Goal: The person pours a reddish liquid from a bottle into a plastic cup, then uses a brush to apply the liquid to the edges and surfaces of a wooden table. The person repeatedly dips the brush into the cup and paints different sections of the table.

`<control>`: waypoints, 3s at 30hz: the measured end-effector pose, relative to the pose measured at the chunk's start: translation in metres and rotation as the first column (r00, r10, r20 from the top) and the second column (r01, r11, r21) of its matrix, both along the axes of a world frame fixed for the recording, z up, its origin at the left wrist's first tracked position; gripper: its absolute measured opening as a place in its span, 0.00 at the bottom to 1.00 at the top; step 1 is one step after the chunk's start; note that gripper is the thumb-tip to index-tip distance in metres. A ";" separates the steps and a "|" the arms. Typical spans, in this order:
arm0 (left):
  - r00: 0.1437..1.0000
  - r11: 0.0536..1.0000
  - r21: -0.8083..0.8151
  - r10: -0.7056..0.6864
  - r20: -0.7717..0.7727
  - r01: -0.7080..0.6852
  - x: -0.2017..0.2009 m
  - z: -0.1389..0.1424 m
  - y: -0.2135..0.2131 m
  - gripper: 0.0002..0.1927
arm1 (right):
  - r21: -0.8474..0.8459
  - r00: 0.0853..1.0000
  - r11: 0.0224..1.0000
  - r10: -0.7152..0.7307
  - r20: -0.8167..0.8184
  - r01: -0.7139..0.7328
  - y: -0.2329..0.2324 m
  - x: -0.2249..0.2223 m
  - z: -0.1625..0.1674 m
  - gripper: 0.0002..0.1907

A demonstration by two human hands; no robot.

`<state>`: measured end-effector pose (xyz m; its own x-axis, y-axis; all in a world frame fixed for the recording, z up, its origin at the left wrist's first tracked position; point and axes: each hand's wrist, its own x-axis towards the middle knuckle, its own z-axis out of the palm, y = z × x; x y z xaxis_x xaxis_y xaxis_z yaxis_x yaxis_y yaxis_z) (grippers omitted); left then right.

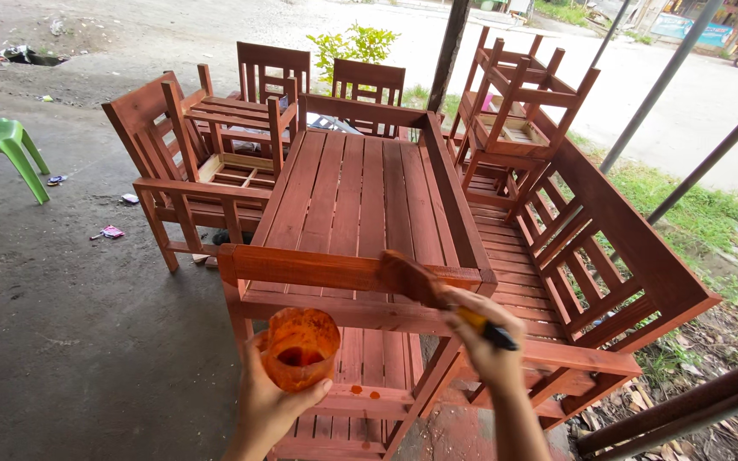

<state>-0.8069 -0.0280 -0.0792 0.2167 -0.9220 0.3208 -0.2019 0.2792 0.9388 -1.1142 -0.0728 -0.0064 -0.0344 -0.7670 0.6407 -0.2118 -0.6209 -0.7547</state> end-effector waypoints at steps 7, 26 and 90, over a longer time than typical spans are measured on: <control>0.986 0.987 -0.031 -0.153 0.065 0.155 -0.046 -0.010 -0.007 0.49 | -0.010 0.993 0.999 -0.037 -0.112 0.037 -0.011 0.009 0.004 0.19; 0.947 0.953 0.015 -0.304 0.103 0.304 -0.102 -0.038 -0.030 0.50 | -0.044 0.838 0.998 0.011 -0.546 -0.042 -0.002 -0.032 0.046 0.15; 0.969 0.916 0.356 -0.229 0.093 0.183 -0.258 -0.095 -0.037 0.56 | 0.012 0.673 0.994 0.081 -0.735 -0.107 0.006 -0.135 0.052 0.16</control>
<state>-1.0648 -0.0646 -0.1744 -0.0120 -0.9999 -0.0098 -0.3009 -0.0058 0.9536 -1.2497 -0.0667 0.0456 0.5279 -0.7199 0.4505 -0.6286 -0.6880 -0.3628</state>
